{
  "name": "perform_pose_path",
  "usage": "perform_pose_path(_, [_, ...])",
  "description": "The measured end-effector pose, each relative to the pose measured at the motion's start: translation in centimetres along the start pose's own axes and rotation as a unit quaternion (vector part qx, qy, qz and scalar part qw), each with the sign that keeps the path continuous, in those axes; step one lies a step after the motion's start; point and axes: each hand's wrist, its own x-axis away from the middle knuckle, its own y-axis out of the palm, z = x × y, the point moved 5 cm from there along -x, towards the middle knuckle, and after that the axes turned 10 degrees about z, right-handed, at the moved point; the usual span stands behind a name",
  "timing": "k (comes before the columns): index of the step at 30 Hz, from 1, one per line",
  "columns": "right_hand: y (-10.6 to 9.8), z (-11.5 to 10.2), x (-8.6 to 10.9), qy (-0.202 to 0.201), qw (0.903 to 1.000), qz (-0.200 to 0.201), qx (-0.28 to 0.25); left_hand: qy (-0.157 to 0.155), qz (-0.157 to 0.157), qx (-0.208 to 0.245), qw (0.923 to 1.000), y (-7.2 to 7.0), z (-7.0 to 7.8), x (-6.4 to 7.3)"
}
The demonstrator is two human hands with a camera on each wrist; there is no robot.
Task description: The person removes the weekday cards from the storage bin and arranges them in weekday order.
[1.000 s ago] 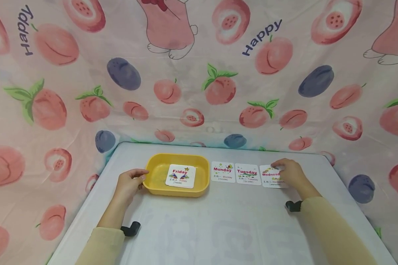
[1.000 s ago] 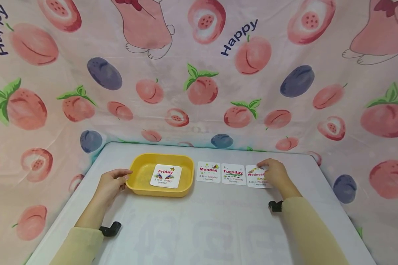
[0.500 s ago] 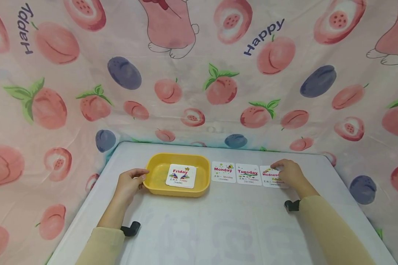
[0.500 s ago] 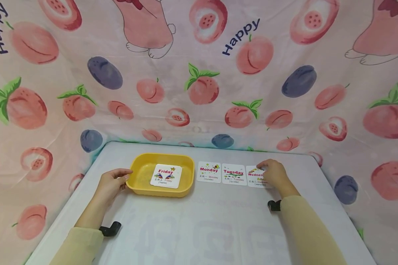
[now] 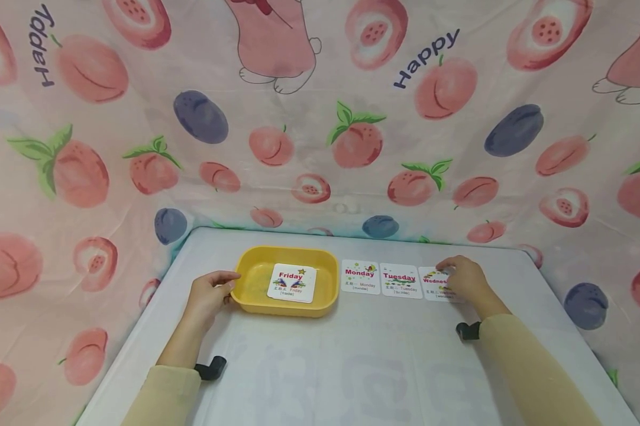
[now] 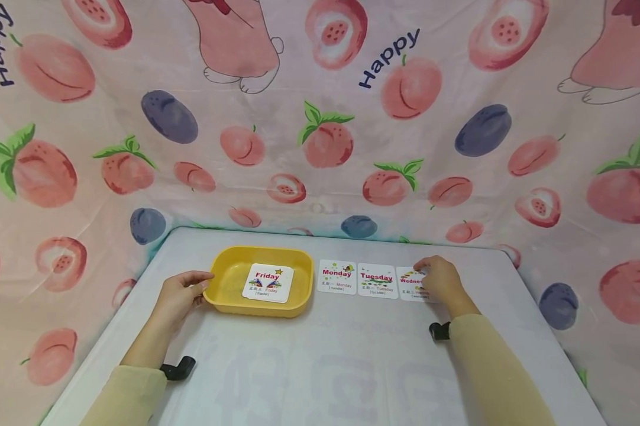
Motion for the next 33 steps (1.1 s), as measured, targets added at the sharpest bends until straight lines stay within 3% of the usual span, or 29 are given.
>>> perform_pose_path(33, [0.49,0.24,-0.32,0.004,0.9992,0.031,0.025,-0.003,0.004,-0.003,1.0,0.12,-0.02,-0.08])
